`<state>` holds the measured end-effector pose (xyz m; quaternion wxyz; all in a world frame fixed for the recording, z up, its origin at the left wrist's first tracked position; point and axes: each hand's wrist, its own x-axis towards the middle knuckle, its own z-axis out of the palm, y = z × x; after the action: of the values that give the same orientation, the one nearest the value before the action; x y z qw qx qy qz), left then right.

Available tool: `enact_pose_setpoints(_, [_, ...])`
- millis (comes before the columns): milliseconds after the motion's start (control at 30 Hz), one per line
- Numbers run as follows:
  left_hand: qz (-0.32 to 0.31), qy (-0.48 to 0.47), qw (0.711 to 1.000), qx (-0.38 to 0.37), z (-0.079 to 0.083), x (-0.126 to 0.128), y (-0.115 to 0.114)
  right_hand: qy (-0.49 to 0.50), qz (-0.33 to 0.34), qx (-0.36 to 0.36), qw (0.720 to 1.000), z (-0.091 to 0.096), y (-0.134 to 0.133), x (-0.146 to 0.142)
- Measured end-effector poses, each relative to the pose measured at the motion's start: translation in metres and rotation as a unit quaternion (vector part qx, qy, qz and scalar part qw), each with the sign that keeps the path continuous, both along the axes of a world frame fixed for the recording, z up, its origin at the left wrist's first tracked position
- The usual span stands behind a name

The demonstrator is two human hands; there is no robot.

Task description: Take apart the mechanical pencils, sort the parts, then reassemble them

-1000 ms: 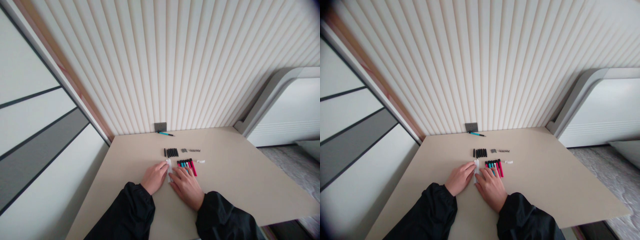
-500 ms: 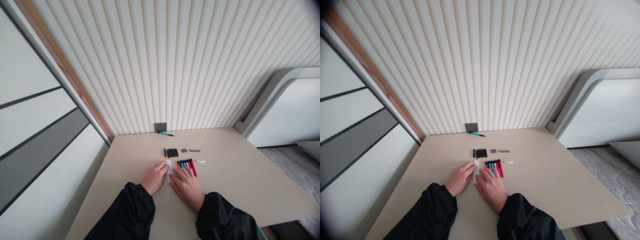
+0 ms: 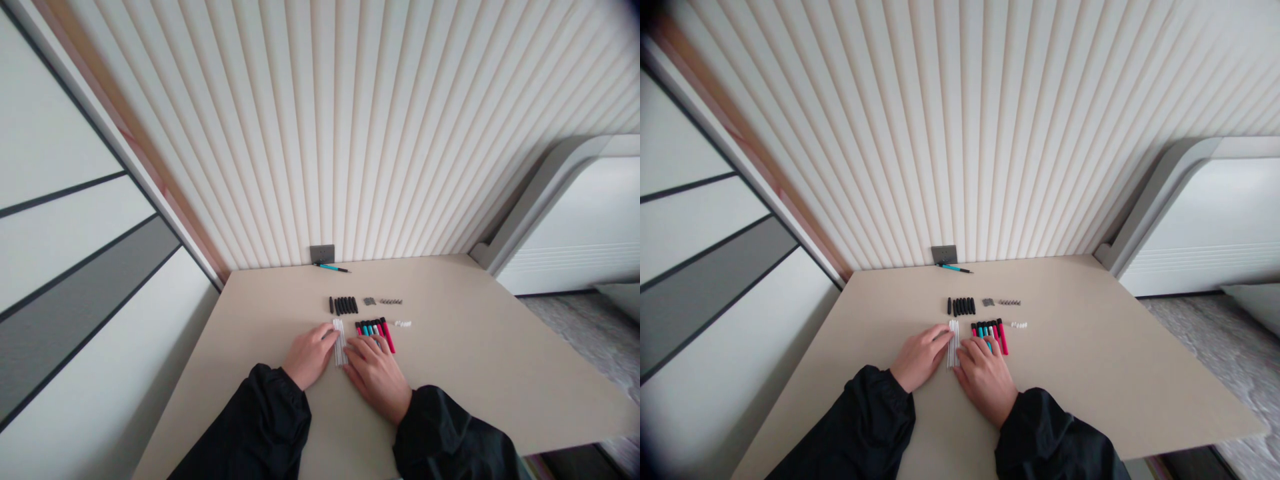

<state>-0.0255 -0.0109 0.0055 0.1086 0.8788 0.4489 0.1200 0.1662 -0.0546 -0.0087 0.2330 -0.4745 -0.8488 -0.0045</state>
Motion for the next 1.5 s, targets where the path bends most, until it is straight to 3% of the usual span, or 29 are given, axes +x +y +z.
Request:
enact_pose_setpoints(667, [0.006,-0.027,0.998,0.052,-0.005,0.000,0.001,0.034,0.030,-0.014,0.999,0.006,0.000,-0.001])
enact_pose_setpoints(800, [-0.002,-0.095,0.992,0.079,-0.005,-0.001,0.001,0.064,0.051,-0.017,0.996,0.011,0.000,0.001])
enact_pose_setpoints(967, [-0.105,-0.302,0.942,0.102,0.003,0.001,-0.002,0.105,0.063,-0.029,0.992,0.016,0.002,-0.002])
enact_pose_setpoints(1067, [-0.117,-0.378,0.916,0.070,0.006,0.004,-0.005,0.134,0.060,-0.052,0.988,0.018,0.003,-0.007])
enact_pose_setpoints(1333, [-0.019,-0.539,0.839,-0.066,-0.005,0.007,-0.013,0.229,0.044,-0.095,0.968,0.015,0.005,-0.013])
enact_pose_setpoints(1500, [0.042,-0.511,0.851,-0.114,-0.004,0.004,-0.008,0.302,0.008,-0.105,0.947,0.013,0.007,-0.006])
